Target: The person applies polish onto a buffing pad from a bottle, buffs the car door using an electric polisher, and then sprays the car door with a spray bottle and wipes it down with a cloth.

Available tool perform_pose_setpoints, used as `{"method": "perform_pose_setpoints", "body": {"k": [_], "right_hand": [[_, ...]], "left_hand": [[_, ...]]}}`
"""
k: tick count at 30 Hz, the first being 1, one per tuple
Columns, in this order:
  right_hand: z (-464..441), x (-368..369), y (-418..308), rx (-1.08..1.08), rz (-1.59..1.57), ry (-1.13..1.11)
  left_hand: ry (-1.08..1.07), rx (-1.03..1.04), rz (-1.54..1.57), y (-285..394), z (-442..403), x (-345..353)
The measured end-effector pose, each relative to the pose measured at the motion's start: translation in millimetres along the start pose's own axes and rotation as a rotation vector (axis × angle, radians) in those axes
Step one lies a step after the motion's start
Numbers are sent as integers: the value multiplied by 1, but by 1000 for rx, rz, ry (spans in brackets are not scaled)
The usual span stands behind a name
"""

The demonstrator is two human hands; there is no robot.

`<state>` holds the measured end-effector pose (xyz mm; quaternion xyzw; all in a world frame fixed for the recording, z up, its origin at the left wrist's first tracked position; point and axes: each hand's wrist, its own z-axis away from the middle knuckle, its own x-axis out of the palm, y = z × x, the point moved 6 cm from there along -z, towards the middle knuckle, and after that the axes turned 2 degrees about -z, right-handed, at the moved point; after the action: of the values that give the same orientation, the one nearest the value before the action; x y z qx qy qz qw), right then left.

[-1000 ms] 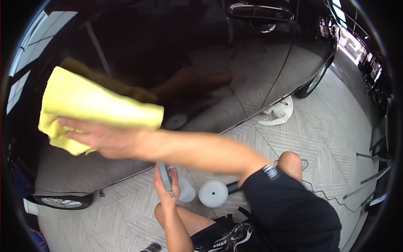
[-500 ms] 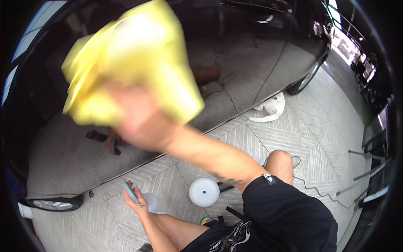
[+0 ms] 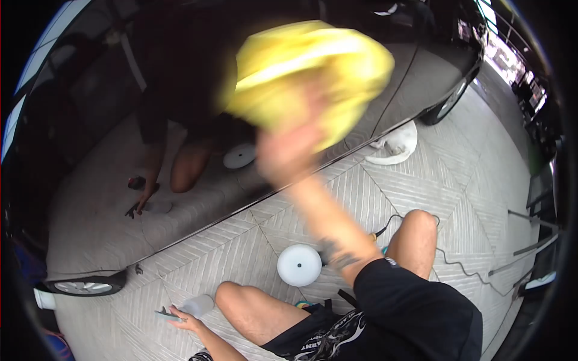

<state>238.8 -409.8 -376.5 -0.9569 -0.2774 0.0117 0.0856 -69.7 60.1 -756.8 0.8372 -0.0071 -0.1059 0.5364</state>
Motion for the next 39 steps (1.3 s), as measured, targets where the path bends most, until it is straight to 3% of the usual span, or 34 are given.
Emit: {"method": "perform_pose_setpoints", "body": {"k": [1,2,4,5,6,7,8,10,12,13,14,15,16,18,19,20,21,22,23,24,25,26,27,28,30,31,32,33,34,36,37,38,39], "right_hand": [[39,25,-46,38,-382,-241],[127,71,-67,361,-706,-381],[85,41,-58,-174,-675,-586],[113,36,-13,-352,-432,-560],[92,15,46,-189,-374,-531],[58,-10,98,-119,-360,-305],[45,-33,148,-4,-191,-258],[60,-59,263,592,-60,-39],[82,-54,307,1062,-757,422],[93,-49,302,1066,-595,400],[90,-36,245,992,-512,356],[103,-19,195,1001,-414,135],[112,-20,200,1019,-404,143],[172,52,-80,696,-596,-194],[175,58,-85,529,-678,-363],[193,60,-112,15,-577,-519],[205,67,-97,-17,-698,-772],[219,66,-75,-44,-815,-1024],[232,66,-23,114,-745,-901],[233,46,38,16,-589,-733],[216,32,105,480,-649,-955],[196,-3,156,81,-262,-651],[137,-30,190,386,-329,-337],[121,-42,247,500,-153,-45],[-13,-46,270,289,-283,-12],[-91,-49,228,-22,14,-27],[-141,-43,208,-24,-164,-188],[-171,-32,211,-119,-334,45],[-162,-22,266,-125,-341,42],[-44,-40,191,20,-179,69],[-21,-35,221,94,-93,84],[34,-39,205,83,-97,85],[86,-34,204,141,-91,-126]], "left_hand": [[46,-183,-31,-2,1,-3],[33,-170,-37,2,-3,-1],[-107,-327,-62,-8,-1,10],[-128,-259,53,-16,-2,15],[-120,-252,44,-13,-5,12],[-156,-253,11,-9,-6,14],[-190,-258,-22,-7,-6,14],[-224,-299,-113,-16,-5,7],[-340,-371,-155,-23,2,3],[-410,-359,-191,-19,7,-1],[-404,-356,-195,-18,18,-6],[-256,-277,-274,-14,28,-21],[-118,-191,-357,-5,39,-35],[-89,-124,-498,34,64,-52],[-110,-107,-507,60,74,-52],[-144,64,-516,96,87,-33],[-172,230,-520,133,101,-15],[-183,237,-514,165,107,2],[-401,354,-473,200,120,38],[-619,469,-428,227,137,64],[-617,473,-408,241,146,76],[-721,461,-315,251,161,95],[-826,443,-223,260,174,110],[-824,439,-210,268,177,117],[-971,543,-309,285,199,142],[-966,622,-357,300,203,152],[-966,619,-357,301,205,160],[-994,565,-368,296,206,168],[-1016,511,-377,293,205,177],[-1023,476,-418,301,200,188],[-1053,321,-425,302,196,193],[-1085,157,-423,299,197,195],[-1085,150,-420,290,196,192]]}}
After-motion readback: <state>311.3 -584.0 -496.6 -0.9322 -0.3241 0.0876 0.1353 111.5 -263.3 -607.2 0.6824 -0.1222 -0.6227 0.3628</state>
